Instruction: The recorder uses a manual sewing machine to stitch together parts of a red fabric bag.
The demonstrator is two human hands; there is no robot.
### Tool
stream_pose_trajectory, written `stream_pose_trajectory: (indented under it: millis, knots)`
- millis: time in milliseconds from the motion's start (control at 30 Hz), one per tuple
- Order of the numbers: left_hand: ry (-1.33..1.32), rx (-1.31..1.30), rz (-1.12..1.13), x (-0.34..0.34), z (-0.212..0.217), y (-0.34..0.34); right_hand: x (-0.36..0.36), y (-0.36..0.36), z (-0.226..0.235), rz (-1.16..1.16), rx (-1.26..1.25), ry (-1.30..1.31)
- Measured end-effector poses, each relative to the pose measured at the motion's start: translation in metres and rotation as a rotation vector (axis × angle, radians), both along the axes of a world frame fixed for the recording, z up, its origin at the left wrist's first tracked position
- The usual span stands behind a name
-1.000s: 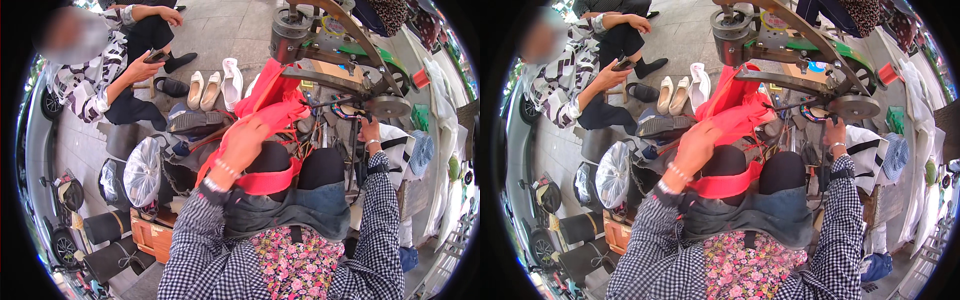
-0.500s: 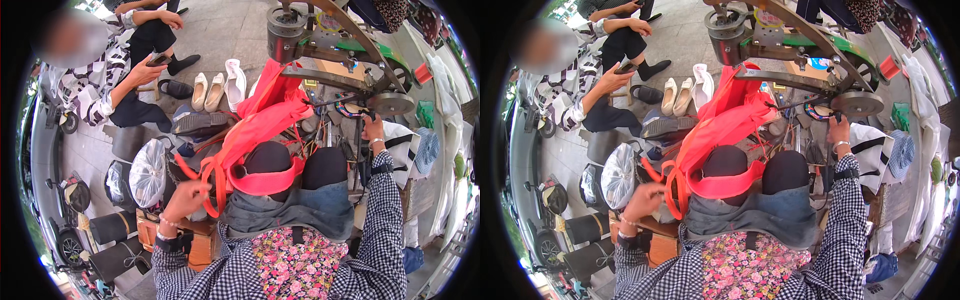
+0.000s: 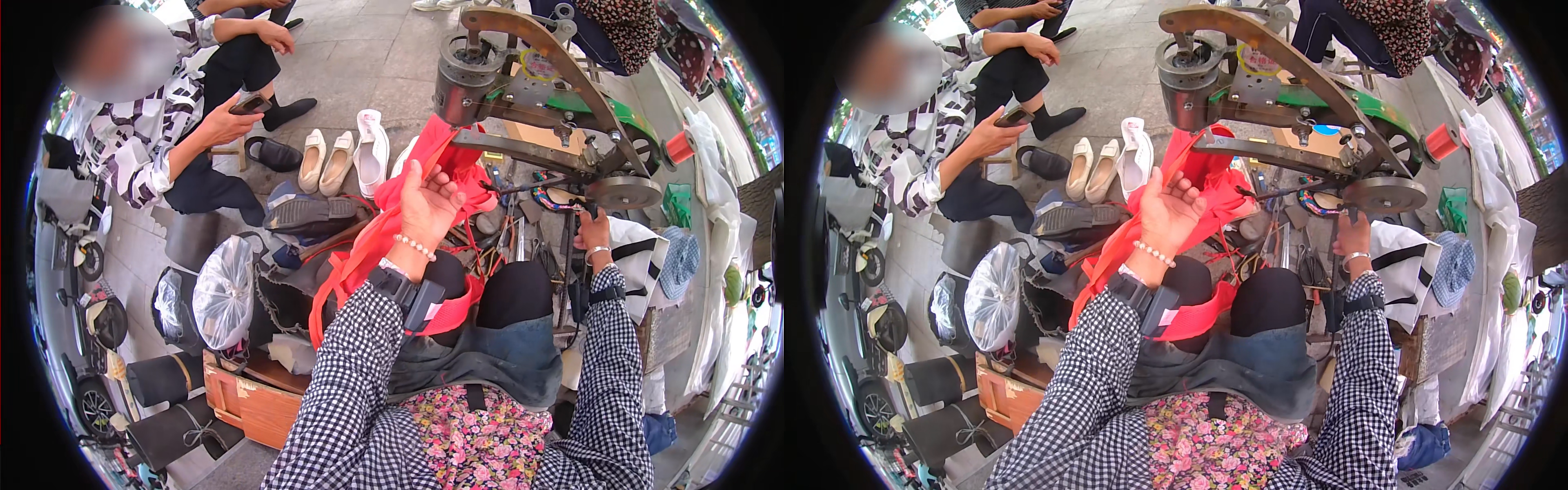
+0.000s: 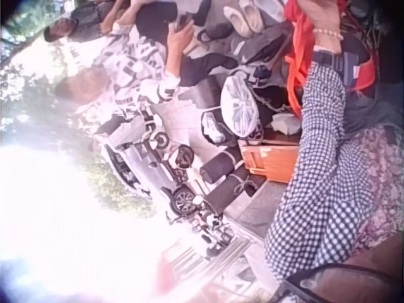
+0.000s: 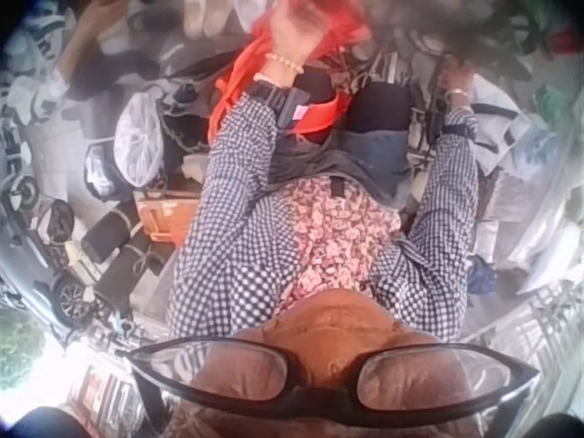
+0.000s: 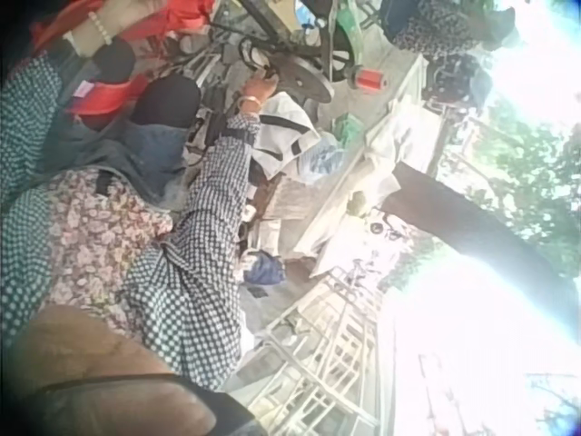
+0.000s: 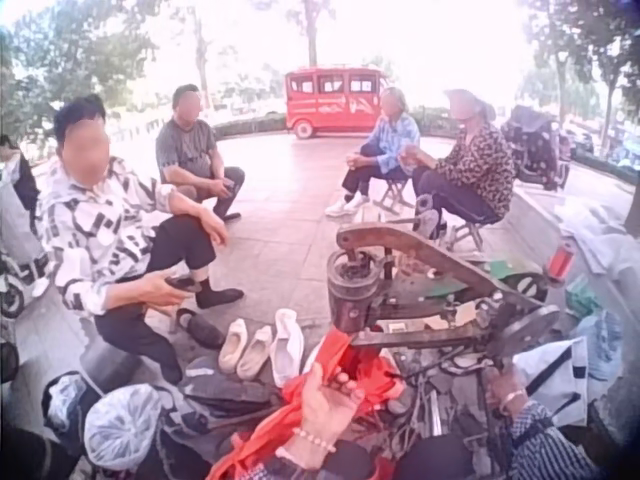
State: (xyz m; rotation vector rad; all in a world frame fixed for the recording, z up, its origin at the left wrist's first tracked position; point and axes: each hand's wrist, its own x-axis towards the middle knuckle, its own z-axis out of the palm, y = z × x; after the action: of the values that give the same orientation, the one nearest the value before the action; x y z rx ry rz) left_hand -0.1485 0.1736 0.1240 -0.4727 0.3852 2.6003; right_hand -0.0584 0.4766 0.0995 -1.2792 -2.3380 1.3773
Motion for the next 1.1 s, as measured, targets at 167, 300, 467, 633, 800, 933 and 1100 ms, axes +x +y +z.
stream_pose_trajectory:
  millis: [167, 300, 467, 633, 800, 933, 1100]
  knots:
    - [-0.056, -0.034, 0.008, 0.0, -0.005, 0.007, 0.0, 0.001, -0.003, -0.011, 0.002, -0.001]
    - [-0.103, 0.037, 0.027, -0.001, -0.001, 0.016, 0.001, 0.001, -0.003, -0.001, 0.033, 0.012]
    - [-0.179, 0.001, 0.024, -0.012, -0.004, 0.022, 0.002, 0.0, -0.003, -0.011, 0.034, 0.034]
    - [-0.204, 0.038, -0.031, -0.028, -0.01, 0.015, 0.001, 0.0, -0.004, -0.041, 0.022, 0.032]
    - [-0.159, 0.124, 0.05, -0.03, -0.014, 0.009, 0.002, 0.001, -0.005, -0.041, -0.001, 0.031]
    - [-0.052, 0.285, 0.049, -0.036, -0.02, 0.002, 0.002, 0.002, -0.006, -0.049, 0.0, 0.021]
    - [0.006, 0.316, 0.052, -0.036, -0.024, 0.001, 0.002, 0.003, -0.008, -0.042, -0.001, 0.041]
